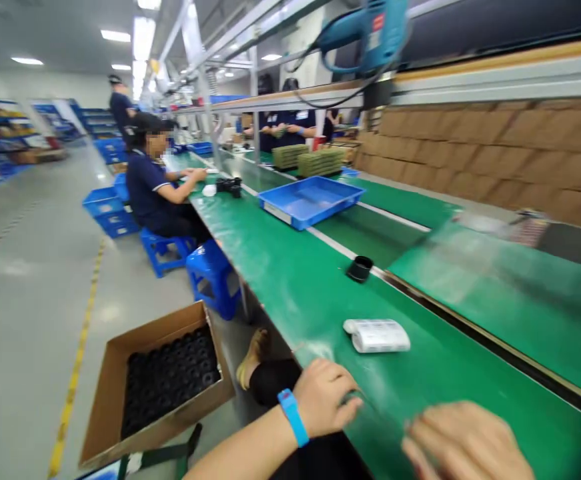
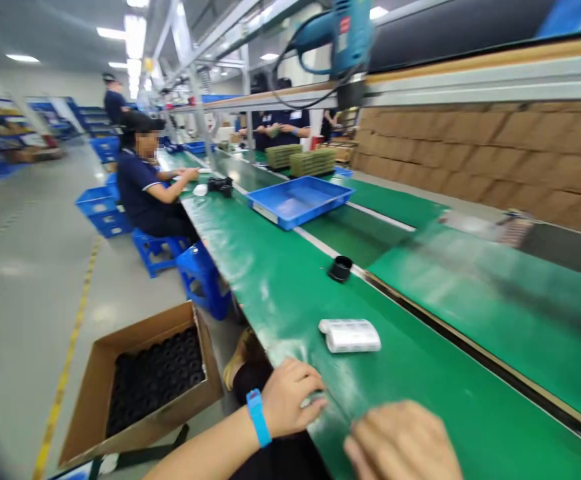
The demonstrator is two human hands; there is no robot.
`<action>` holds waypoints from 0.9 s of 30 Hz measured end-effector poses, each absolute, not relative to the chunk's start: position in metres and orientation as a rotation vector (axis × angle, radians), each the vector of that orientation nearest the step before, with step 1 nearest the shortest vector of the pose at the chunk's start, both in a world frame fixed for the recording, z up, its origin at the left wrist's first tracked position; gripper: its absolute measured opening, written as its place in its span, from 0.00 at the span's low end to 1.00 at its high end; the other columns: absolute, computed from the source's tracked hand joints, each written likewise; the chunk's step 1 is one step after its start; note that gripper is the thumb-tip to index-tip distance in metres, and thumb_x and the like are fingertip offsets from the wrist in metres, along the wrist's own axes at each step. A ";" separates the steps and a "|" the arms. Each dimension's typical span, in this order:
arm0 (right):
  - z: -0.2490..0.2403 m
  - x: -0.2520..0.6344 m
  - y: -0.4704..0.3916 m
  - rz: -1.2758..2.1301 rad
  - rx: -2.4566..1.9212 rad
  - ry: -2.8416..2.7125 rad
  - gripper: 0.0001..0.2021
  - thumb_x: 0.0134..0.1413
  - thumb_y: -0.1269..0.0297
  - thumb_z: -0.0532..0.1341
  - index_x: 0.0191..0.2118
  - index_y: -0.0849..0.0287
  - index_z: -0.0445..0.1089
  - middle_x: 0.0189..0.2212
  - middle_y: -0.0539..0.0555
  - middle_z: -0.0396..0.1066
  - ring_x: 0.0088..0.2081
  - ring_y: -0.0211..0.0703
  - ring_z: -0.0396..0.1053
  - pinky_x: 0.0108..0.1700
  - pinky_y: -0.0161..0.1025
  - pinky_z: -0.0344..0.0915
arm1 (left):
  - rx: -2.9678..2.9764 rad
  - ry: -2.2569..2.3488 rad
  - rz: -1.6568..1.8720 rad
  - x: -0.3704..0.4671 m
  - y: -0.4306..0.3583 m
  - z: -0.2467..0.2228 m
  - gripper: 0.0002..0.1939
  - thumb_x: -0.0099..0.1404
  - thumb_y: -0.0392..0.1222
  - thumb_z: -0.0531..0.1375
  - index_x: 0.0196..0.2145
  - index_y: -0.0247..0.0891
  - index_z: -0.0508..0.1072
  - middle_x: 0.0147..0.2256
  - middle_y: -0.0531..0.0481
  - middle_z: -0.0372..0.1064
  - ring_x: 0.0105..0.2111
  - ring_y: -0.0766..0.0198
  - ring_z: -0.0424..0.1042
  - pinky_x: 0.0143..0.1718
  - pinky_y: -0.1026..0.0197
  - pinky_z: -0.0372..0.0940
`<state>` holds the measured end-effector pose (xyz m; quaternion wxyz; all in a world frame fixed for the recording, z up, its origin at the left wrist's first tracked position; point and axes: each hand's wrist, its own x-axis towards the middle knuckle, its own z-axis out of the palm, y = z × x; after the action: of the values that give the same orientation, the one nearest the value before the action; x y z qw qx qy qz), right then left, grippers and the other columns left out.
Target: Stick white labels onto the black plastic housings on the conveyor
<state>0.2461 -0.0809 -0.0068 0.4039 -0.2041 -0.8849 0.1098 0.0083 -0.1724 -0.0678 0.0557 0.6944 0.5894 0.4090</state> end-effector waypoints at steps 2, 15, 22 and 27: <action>-0.007 0.215 -0.040 0.294 -0.583 -2.188 0.12 0.67 0.48 0.66 0.50 0.44 0.79 0.50 0.59 0.79 0.54 0.64 0.76 0.64 0.63 0.63 | 1.980 1.832 1.323 0.005 -0.175 -0.070 0.09 0.66 0.49 0.68 0.40 0.44 0.79 0.39 0.46 0.80 0.40 0.55 0.81 0.45 0.54 0.77; -0.054 0.158 0.034 0.737 -0.965 -2.170 0.24 0.69 0.42 0.64 0.53 0.60 0.73 0.47 0.57 0.77 0.45 0.52 0.78 0.50 0.52 0.76 | 1.574 1.952 1.344 -0.051 -0.100 -0.054 0.25 0.77 0.54 0.56 0.64 0.40 0.67 0.57 0.35 0.75 0.59 0.43 0.75 0.61 0.35 0.69; -0.051 0.187 0.001 0.838 -0.968 -2.119 0.31 0.62 0.40 0.65 0.63 0.55 0.69 0.55 0.63 0.74 0.54 0.62 0.75 0.54 0.53 0.75 | 1.757 1.843 1.178 -0.025 -0.097 -0.064 0.32 0.61 0.50 0.74 0.62 0.50 0.75 0.60 0.43 0.78 0.67 0.35 0.68 0.69 0.28 0.59; -0.048 0.197 0.017 1.007 -0.859 -2.192 0.25 0.62 0.45 0.69 0.60 0.50 0.76 0.47 0.57 0.81 0.47 0.59 0.80 0.51 0.51 0.78 | 1.819 1.856 1.141 -0.025 -0.105 -0.066 0.35 0.61 0.54 0.75 0.64 0.53 0.74 0.61 0.44 0.77 0.64 0.36 0.72 0.62 0.34 0.69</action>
<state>0.1966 0.0171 -0.0478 0.2863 -0.3213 -0.8202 0.3769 -0.0248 -0.1049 -0.0661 0.1511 0.6334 0.6465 0.3975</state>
